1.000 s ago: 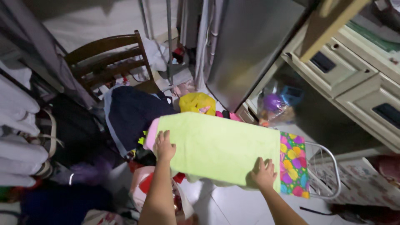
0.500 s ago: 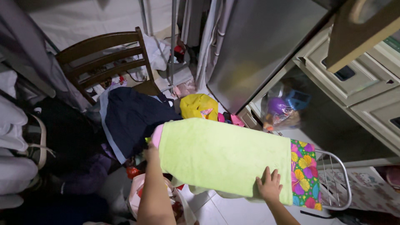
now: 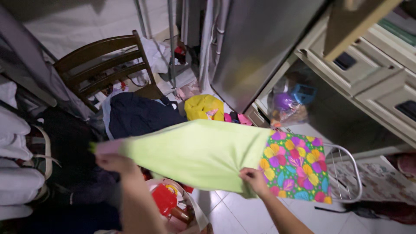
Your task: The person opens a wardrobe, retrieves a pink tulle fabric, and folds it by hand before placing it back inside. They then pick up an iron, place it in the wardrobe, and fold a green towel with a pink plush toy on top, moving the folded items to a nearby pile.
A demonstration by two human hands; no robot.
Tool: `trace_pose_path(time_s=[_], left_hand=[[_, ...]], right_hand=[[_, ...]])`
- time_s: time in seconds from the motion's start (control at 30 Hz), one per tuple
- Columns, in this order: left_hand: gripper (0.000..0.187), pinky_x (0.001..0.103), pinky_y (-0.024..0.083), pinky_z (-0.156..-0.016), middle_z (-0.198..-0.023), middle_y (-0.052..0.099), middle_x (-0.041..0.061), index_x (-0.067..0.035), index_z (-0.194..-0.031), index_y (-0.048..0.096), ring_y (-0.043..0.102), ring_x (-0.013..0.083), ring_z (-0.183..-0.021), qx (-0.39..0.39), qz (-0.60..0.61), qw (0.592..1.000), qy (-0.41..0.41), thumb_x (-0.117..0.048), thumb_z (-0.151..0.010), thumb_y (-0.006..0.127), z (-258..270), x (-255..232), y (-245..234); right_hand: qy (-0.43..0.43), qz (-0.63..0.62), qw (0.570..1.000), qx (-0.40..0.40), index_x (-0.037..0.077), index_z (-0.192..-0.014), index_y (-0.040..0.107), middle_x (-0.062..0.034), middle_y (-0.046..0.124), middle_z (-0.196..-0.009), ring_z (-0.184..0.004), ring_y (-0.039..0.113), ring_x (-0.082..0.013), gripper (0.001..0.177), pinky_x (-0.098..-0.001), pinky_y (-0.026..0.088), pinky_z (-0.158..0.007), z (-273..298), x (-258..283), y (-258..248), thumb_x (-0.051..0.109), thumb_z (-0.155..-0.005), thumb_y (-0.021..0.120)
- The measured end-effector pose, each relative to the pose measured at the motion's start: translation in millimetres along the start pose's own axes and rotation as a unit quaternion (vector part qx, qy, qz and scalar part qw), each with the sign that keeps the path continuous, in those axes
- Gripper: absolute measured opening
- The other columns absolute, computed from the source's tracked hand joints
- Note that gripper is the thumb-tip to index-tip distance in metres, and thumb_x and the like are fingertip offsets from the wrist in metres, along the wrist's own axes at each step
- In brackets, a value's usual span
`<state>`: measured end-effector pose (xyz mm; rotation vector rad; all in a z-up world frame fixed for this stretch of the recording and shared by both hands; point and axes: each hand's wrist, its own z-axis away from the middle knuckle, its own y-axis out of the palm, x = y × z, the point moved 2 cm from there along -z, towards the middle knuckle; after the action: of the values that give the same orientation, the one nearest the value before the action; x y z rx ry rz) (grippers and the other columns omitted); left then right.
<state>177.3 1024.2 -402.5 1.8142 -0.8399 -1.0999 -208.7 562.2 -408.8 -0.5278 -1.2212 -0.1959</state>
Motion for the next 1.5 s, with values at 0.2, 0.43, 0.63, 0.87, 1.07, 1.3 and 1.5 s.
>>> trace_pose_path(time_s=[0.2,0.43,0.63,0.87,1.07,1.3,1.5], left_hand=[[0.022,0.040,0.051,-0.104,-0.123,0.062,0.011,-0.001,-0.122,0.057,0.060,0.0234,-0.114,-0.021,-0.175,0.980,0.092,-0.019,-0.109,0.056,-9,-26,202],[0.017,0.036,0.047,-0.110,-0.125,0.058,0.010,-0.001,-0.130,0.052,0.058,0.0205,-0.118,0.169,-0.012,0.986,0.012,-0.015,-0.121,0.050,101,-58,507],[0.036,0.033,0.051,-0.106,-0.124,0.061,0.007,-0.005,-0.136,0.056,0.061,0.0191,-0.116,0.282,-0.073,0.956,-0.039,-0.028,-0.117,0.037,197,-48,630],[0.019,0.029,0.047,-0.100,-0.110,0.061,0.006,0.001,-0.119,0.058,0.057,0.0139,-0.107,0.426,-0.235,0.867,-0.109,-0.009,-0.111,0.045,317,199,619],[0.023,0.033,0.050,-0.088,-0.100,0.068,0.011,-0.001,-0.110,0.061,0.063,0.0206,-0.095,0.407,-0.363,0.801,-0.245,-0.021,-0.107,0.051,403,326,463],[0.059,0.039,0.054,-0.086,-0.106,0.071,0.017,-0.004,-0.114,0.059,0.069,0.0298,-0.100,0.380,-0.550,0.705,-0.236,-0.038,-0.073,0.085,410,328,391],[0.060,0.043,0.053,-0.095,-0.117,0.072,0.017,-0.013,-0.125,0.067,0.069,0.0352,-0.111,0.425,-0.644,0.566,-0.290,-0.034,-0.071,0.082,428,312,354]], right_hand=[[0.021,-0.087,0.994,0.066,0.000,-0.095,0.079,0.0003,0.075,-0.088,-0.083,0.065,-0.0091,0.014,-0.0277,0.052,-0.079,10,31,-3,0.010,-0.086,0.081],[0.083,-0.283,0.956,0.009,0.013,-0.112,0.072,0.0013,0.078,-0.099,-0.092,0.071,-0.0130,0.028,-0.0303,0.056,-0.088,32,59,-81,0.012,-0.085,0.072],[0.049,-0.173,0.919,-0.350,0.000,-0.110,0.074,-0.0113,0.074,-0.098,-0.087,0.068,-0.0209,0.029,-0.0327,0.053,-0.076,87,-20,-203,0.001,-0.082,0.067],[0.331,-0.371,0.777,-0.385,0.007,-0.131,0.063,-0.0138,0.056,-0.132,-0.118,0.050,-0.0271,0.047,-0.0471,0.044,-0.100,129,-110,-281,0.025,-0.088,0.072],[0.174,-0.639,0.706,-0.251,0.010,-0.132,0.054,-0.0149,0.060,-0.137,-0.118,0.063,-0.0338,0.053,-0.0540,0.048,-0.102,117,-104,-300,0.044,-0.094,0.064],[0.232,-0.675,0.604,-0.355,0.018,-0.123,0.045,-0.0150,0.058,-0.124,-0.108,0.064,-0.0323,0.045,-0.0570,0.050,-0.096,117,-92,-319,0.052,-0.099,0.059],[0.209,-0.689,0.572,-0.393,0.015,-0.119,0.044,-0.0167,0.057,-0.120,-0.108,0.064,-0.0354,0.047,-0.0622,0.049,-0.097,125,-80,-333,0.058,-0.101,0.053]])
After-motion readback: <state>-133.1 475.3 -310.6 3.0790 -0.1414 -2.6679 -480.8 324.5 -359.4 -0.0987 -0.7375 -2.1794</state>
